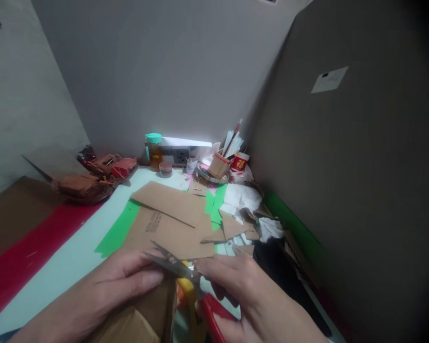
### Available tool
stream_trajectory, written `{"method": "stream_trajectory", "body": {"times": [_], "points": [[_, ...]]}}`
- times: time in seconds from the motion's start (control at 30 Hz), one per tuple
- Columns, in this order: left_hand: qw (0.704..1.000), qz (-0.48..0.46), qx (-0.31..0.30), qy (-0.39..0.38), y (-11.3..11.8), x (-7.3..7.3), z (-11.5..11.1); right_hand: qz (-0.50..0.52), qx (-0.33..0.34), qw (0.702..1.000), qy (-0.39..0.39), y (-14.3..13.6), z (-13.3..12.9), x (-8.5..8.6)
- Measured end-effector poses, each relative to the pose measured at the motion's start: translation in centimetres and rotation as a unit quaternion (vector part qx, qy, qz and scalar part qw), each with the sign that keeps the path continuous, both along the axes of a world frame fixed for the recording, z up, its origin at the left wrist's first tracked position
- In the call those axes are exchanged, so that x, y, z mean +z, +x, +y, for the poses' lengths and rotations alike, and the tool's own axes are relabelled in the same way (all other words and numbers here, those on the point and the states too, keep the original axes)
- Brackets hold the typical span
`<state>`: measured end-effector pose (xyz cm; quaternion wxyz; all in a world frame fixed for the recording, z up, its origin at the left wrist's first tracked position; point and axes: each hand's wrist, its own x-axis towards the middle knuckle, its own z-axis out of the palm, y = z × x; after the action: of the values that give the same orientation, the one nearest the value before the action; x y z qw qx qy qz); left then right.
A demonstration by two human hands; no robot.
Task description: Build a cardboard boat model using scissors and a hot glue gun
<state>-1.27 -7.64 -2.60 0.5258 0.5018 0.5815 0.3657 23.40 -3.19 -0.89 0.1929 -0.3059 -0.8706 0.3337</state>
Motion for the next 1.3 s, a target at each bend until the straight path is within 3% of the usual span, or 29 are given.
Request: {"method": "stream_trajectory", "body": {"times": [0.13, 0.23, 0.37, 0.5, 0.63, 0.8, 1.1, 1.2, 1.3], "points": [[0.998, 0.029, -0.049, 0.017, 0.1, 0.1, -0.2, -0.039, -0.005, 0.999, 0.000, 0.9, -0.2, 0.6], [0.999, 0.013, -0.016, 0.031, 0.5, 0.4, -0.3, -0.032, 0.000, 0.999, 0.001, 0.9, -0.3, 0.7], [0.995, -0.096, 0.019, 0.013, 1.0, 1.0, -0.2, 0.016, 0.025, 1.000, 0.009, 0.3, -0.2, 0.3], [0.995, -0.038, -0.032, 0.084, 1.0, 0.7, 0.3, -0.033, -0.012, 0.998, 0.050, 0.3, -0.4, -0.3], [0.987, -0.002, -0.093, 0.132, 1.0, -0.1, 0.6, -0.063, -0.043, 0.997, 0.032, 0.3, -0.7, -0.2], [0.987, -0.020, -0.104, 0.121, 0.9, -0.3, 0.9, -0.052, -0.026, 0.998, 0.033, 0.0, -0.7, 0.1], [0.990, -0.008, -0.128, 0.057, 0.6, 0.8, 0.8, -0.094, 0.024, 0.995, 0.037, 0.7, 0.5, 0.5], [0.994, -0.070, -0.086, -0.003, 0.3, 0.3, 0.7, -0.062, 0.038, 0.997, 0.028, 1.1, 1.1, 0.7], [0.984, -0.167, 0.063, -0.025, -0.2, -0.5, 1.0, 0.030, -0.008, 0.999, 0.019, 1.3, 1.6, 0.4]]}}
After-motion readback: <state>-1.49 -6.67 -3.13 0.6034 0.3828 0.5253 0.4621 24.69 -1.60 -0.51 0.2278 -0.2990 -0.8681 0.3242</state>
